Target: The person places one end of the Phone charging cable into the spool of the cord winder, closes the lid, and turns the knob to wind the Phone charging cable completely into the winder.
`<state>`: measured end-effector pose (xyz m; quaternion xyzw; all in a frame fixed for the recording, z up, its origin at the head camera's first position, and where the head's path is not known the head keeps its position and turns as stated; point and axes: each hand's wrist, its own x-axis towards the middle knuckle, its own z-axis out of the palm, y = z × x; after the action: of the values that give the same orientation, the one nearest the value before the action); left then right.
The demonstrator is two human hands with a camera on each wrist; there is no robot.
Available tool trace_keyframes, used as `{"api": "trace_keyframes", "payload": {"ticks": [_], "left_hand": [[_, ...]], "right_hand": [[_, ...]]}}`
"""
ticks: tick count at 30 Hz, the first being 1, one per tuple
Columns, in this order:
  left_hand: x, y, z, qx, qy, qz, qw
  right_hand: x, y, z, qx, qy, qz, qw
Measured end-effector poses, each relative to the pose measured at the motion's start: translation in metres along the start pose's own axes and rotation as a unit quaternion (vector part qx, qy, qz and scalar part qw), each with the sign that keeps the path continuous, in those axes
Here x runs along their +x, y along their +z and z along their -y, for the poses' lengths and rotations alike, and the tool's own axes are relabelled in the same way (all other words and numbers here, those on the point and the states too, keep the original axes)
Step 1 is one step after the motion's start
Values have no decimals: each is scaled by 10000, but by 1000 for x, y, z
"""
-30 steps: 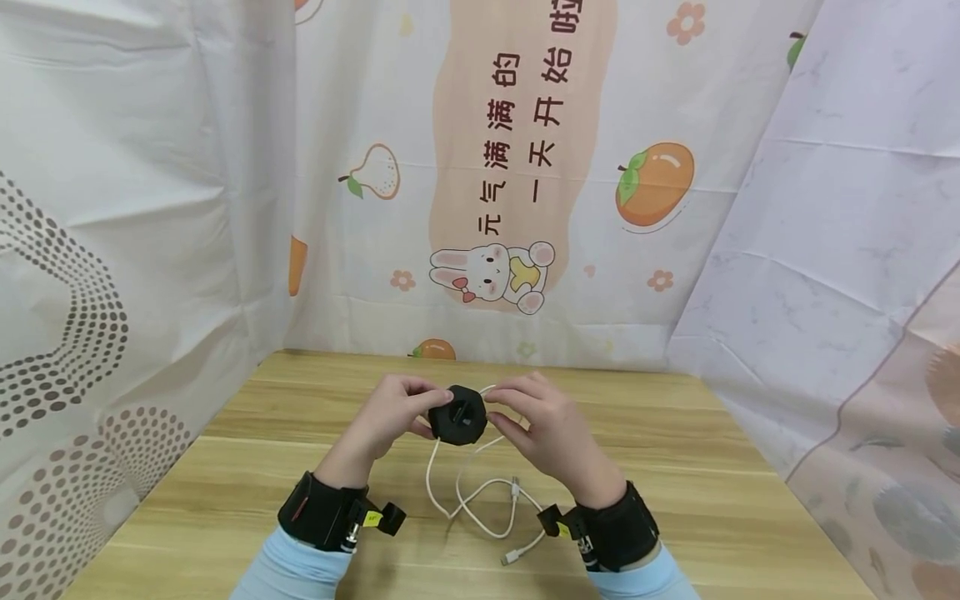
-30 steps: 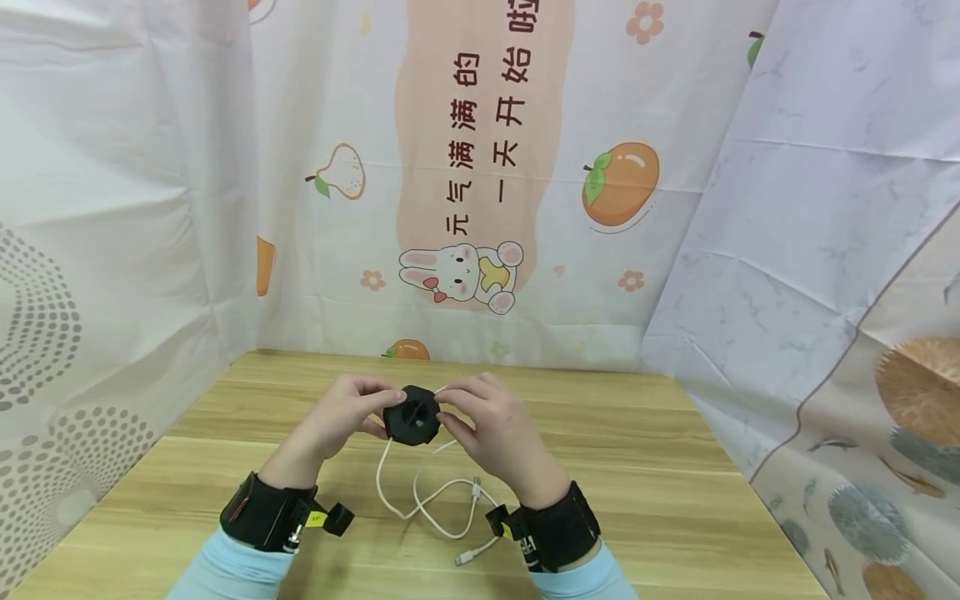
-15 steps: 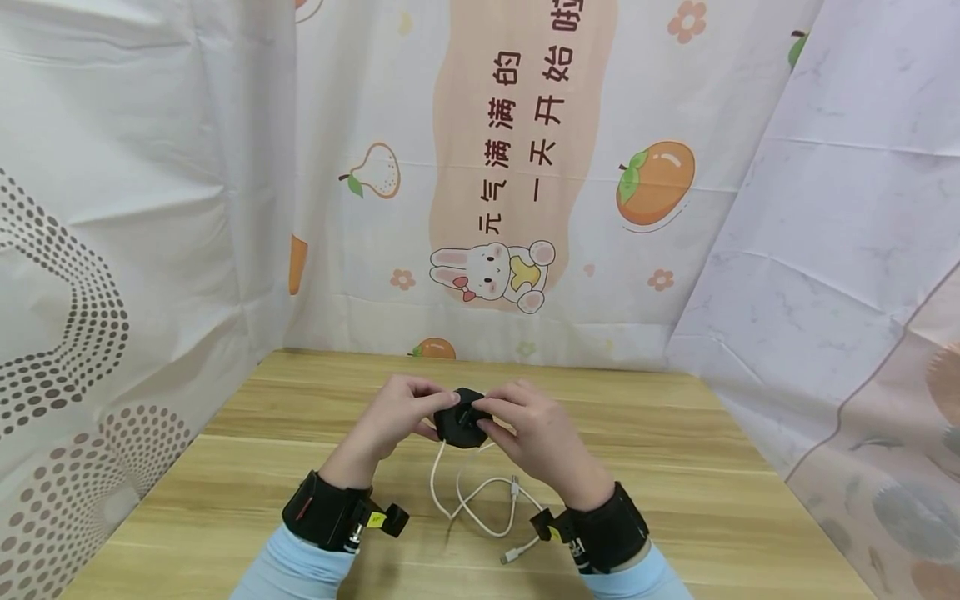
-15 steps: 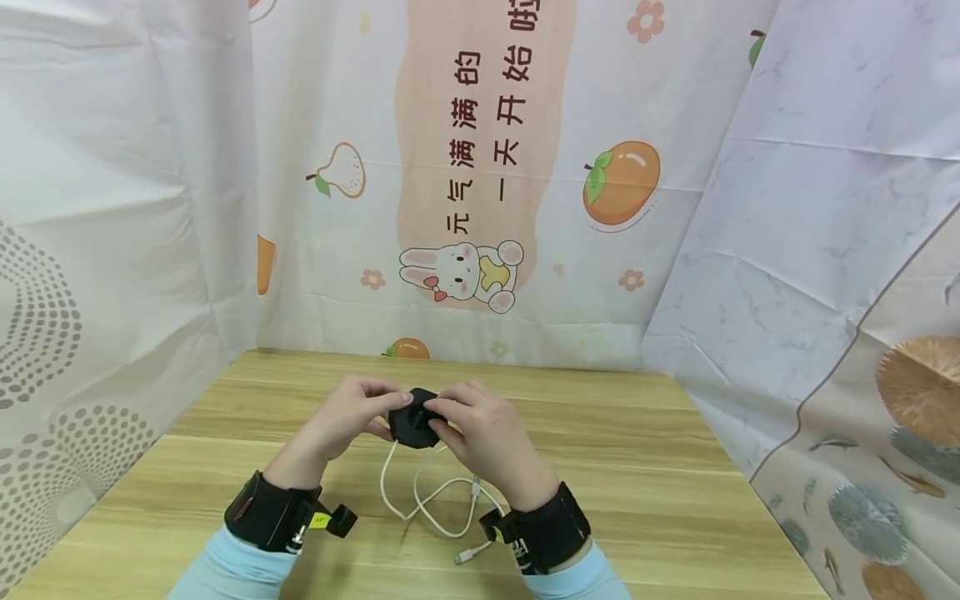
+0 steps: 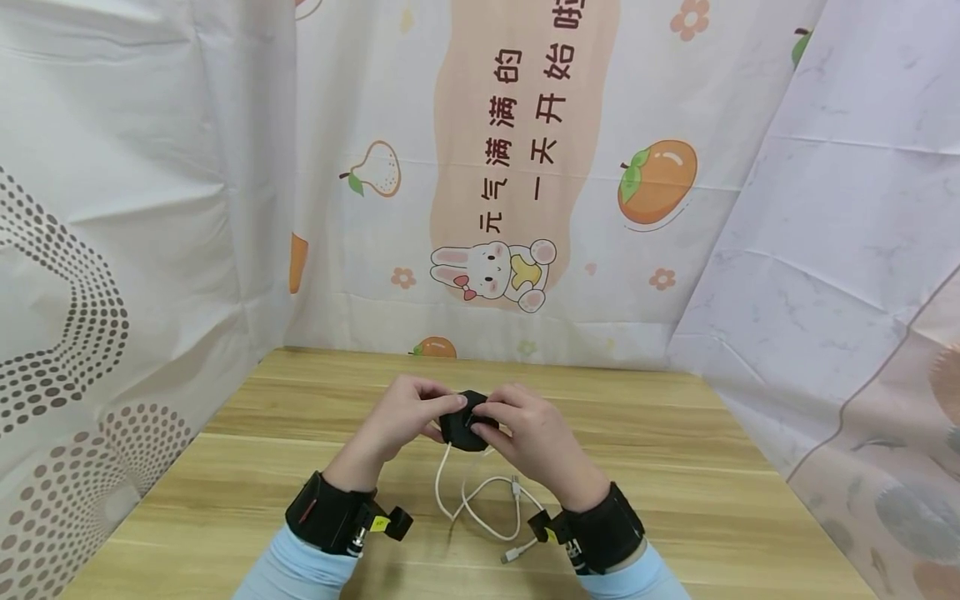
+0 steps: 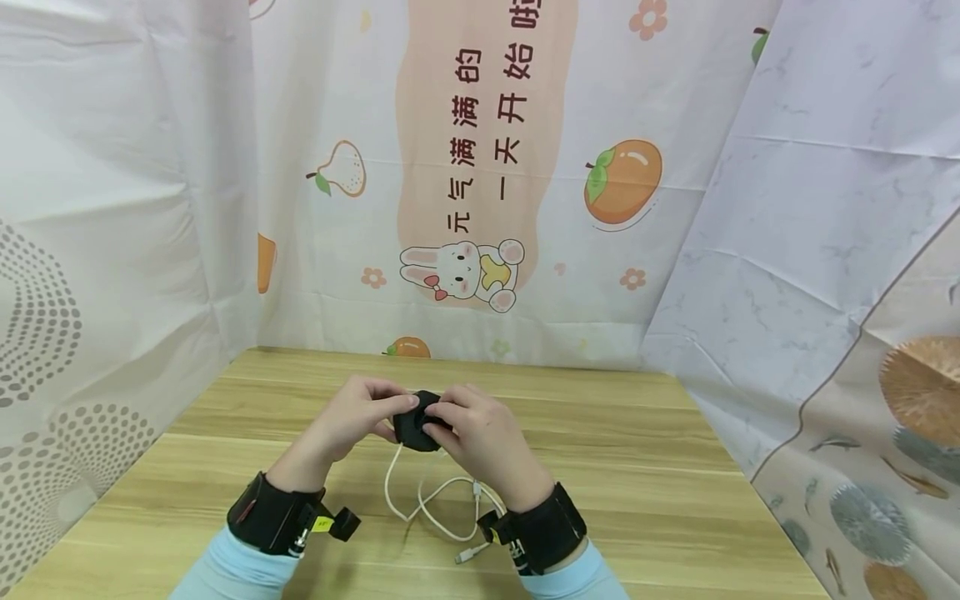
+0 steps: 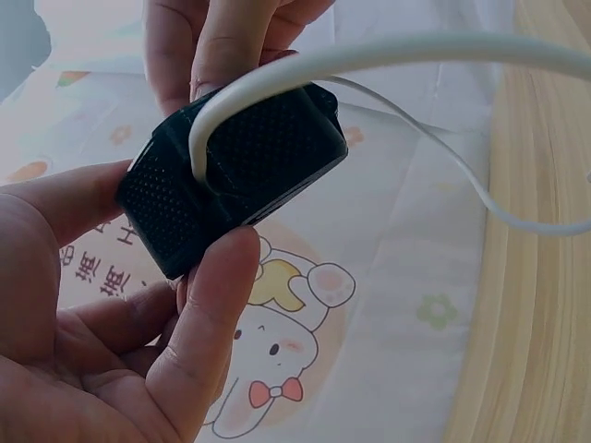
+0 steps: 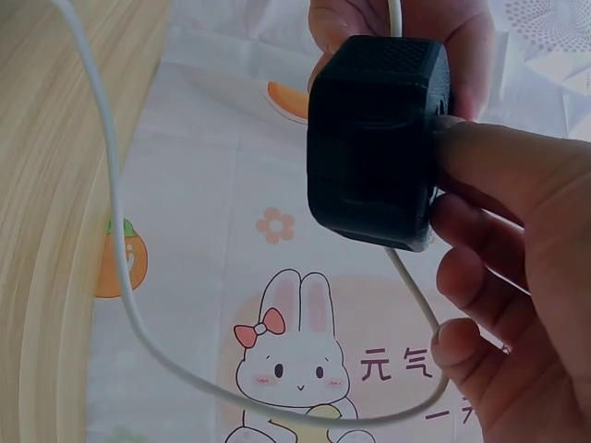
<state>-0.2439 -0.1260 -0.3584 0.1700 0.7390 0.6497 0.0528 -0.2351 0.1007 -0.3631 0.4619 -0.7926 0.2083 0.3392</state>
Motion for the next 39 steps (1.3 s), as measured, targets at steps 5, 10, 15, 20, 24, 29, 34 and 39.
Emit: {"api": "trace_keyframes", "payload": {"ticks": [5, 10, 15, 20, 24, 29, 34, 39], "left_hand": [[-1, 0, -2, 7, -3, -67, 10000], [-2, 1, -4, -22, 66, -68, 10000], [-3, 2, -8, 16, 126, -96, 9999], [-3, 5, -8, 155, 216, -214, 9994], [-5, 7, -9, 227, 354, -330, 9986], [-9, 8, -11, 323, 525, -452, 9971], [-9, 10, -13, 403, 707, -531, 9953], [-9, 13, -14, 483, 802, -609, 9937]], "right_hand": [[-1, 0, 0, 66, -20, -107, 9999], [0, 1, -1, 203, -109, -355, 9991], [1, 0, -2, 222, -156, -552, 9981], [1, 0, -1, 128, -83, -610, 9980], [0, 1, 1, 60, 83, -631, 9980], [0, 2, 4, -4, 357, -595, 9976], [0, 4, 6, -98, 457, -677, 9966], [0, 7, 7, -122, 573, -775, 9953]]}}
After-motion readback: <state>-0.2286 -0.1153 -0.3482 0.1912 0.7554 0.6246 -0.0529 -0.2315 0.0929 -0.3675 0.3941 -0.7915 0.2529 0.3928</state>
